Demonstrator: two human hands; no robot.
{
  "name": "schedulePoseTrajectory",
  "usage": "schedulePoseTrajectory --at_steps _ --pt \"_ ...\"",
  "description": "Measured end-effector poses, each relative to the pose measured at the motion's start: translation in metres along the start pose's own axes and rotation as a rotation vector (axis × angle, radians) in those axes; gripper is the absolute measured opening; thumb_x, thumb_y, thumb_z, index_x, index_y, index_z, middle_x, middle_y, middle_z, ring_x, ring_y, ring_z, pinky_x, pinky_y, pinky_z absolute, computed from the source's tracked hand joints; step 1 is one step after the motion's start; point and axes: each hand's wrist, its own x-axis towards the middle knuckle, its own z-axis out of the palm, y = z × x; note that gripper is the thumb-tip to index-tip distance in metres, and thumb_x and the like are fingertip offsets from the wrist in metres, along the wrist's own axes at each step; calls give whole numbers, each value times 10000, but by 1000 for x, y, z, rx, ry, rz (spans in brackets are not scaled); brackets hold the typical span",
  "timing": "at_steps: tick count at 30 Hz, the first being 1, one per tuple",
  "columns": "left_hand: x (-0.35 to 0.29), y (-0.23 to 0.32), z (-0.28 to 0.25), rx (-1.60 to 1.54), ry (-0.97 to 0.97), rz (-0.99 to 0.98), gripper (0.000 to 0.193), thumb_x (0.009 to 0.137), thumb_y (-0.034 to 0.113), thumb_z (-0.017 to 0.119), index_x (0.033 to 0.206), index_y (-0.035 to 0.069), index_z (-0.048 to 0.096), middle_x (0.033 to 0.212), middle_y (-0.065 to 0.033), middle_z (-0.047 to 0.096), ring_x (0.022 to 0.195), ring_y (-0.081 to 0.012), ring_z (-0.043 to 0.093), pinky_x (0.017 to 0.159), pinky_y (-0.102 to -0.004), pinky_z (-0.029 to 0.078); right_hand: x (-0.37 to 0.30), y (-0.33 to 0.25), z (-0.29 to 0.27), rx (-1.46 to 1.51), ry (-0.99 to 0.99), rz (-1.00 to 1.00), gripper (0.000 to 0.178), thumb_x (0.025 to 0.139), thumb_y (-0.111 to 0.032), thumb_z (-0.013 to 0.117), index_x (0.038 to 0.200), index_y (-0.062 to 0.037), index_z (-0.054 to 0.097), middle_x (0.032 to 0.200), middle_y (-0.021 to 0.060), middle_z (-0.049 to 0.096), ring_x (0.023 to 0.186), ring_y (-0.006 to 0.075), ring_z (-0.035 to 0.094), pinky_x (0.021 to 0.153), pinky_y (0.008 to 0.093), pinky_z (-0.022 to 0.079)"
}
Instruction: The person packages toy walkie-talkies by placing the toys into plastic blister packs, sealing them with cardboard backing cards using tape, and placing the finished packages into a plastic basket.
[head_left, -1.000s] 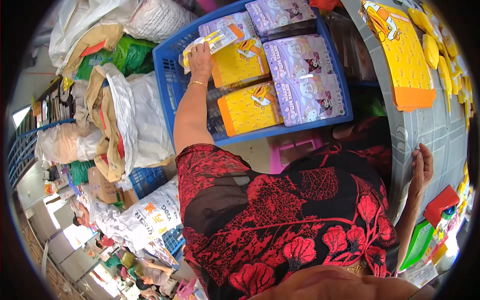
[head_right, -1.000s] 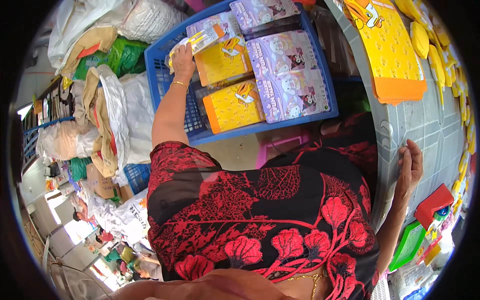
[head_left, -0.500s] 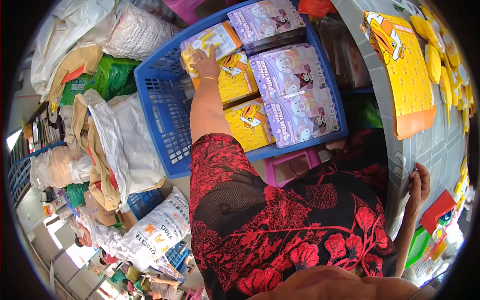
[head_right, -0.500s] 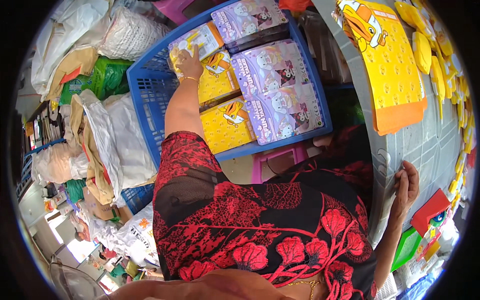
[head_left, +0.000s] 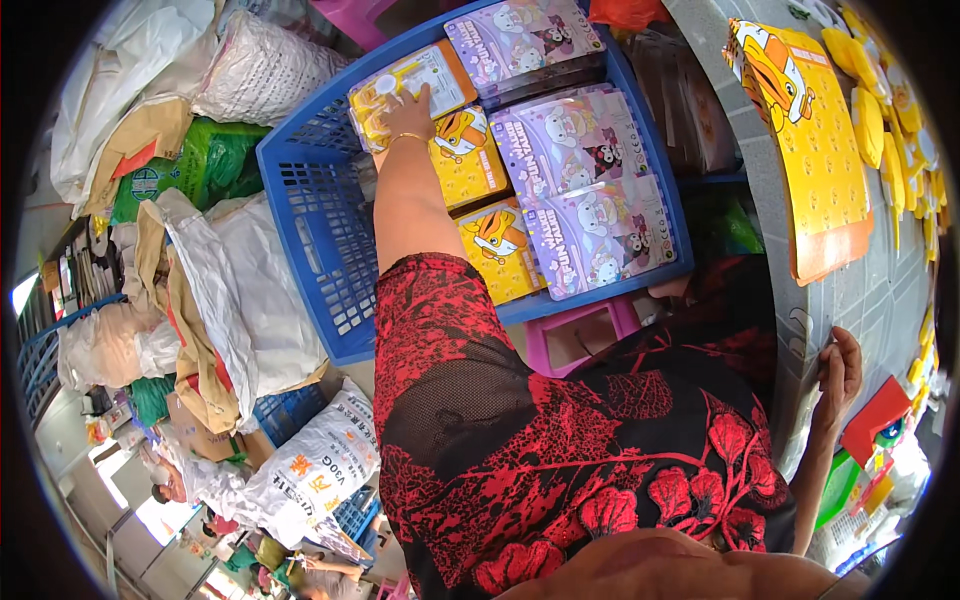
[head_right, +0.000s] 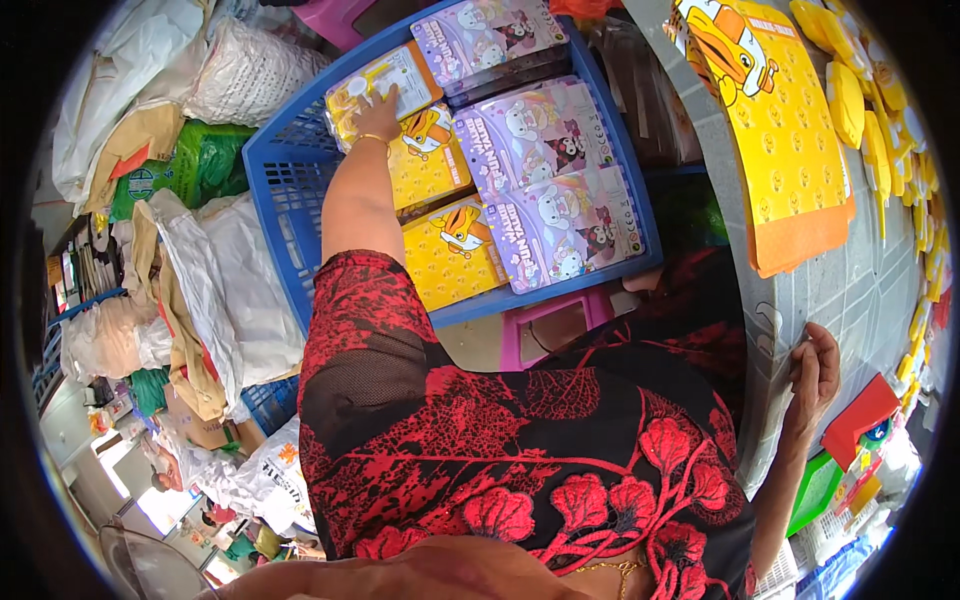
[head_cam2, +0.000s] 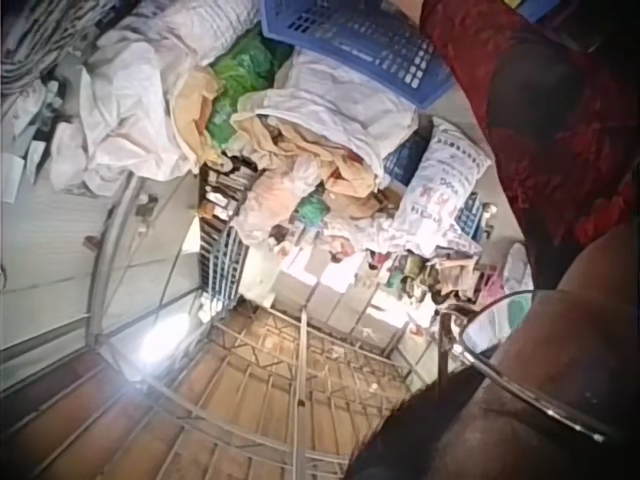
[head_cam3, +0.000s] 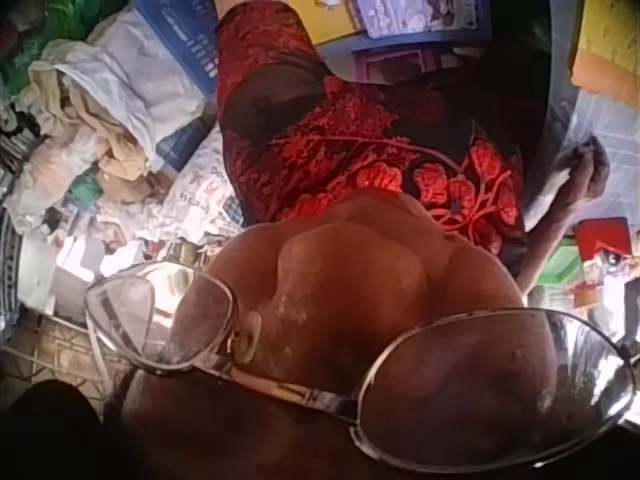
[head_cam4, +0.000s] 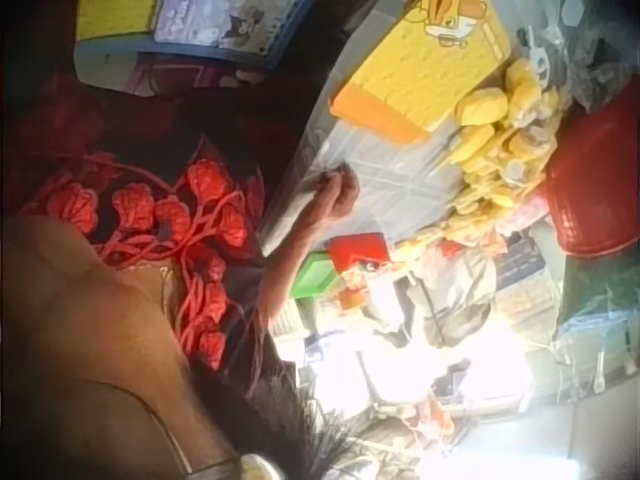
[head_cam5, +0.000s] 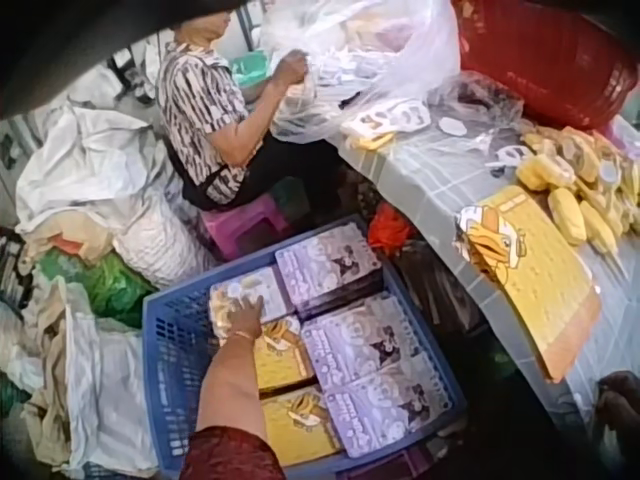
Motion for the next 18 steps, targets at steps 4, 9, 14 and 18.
schedulePoseTrajectory --at_steps 4,9,14,18 --pt "-6 -16 -6 -133 95 -13 693 806 182 582 1425 202 272 1415 -158 349 1323 -430 296 946 -545 377 1 0 3 -9 7 -4 274 919 -133 513 1165 -30 577 789 -48 540 593 2 382 518 141 264" --pt "-16 20 -25 -469 195 -609 523 796 313 613 1243 71 491 1200 -196 542 1115 -394 536 875 -480 463 -7 16 -17 -55 87 45 273 889 -134 529 1135 -33 590 803 -31 552 622 24 419 550 157 310" --pt "-26 -11 34 -430 6 -449 600 734 375 671 1176 1 514 1095 -238 579 1030 -398 581 833 -476 496 -2 -5 8 -157 57 41 271 812 -113 524 1046 -16 621 854 45 611 736 116 553 678 248 445" --pt "-9 -69 55 -569 37 -516 676 684 425 718 1122 -55 532 1011 -272 609 962 -401 617 799 -473 522 1 -34 13 -136 -32 -30 264 776 -93 530 1005 -12 632 810 84 642 745 147 594 710 289 483"
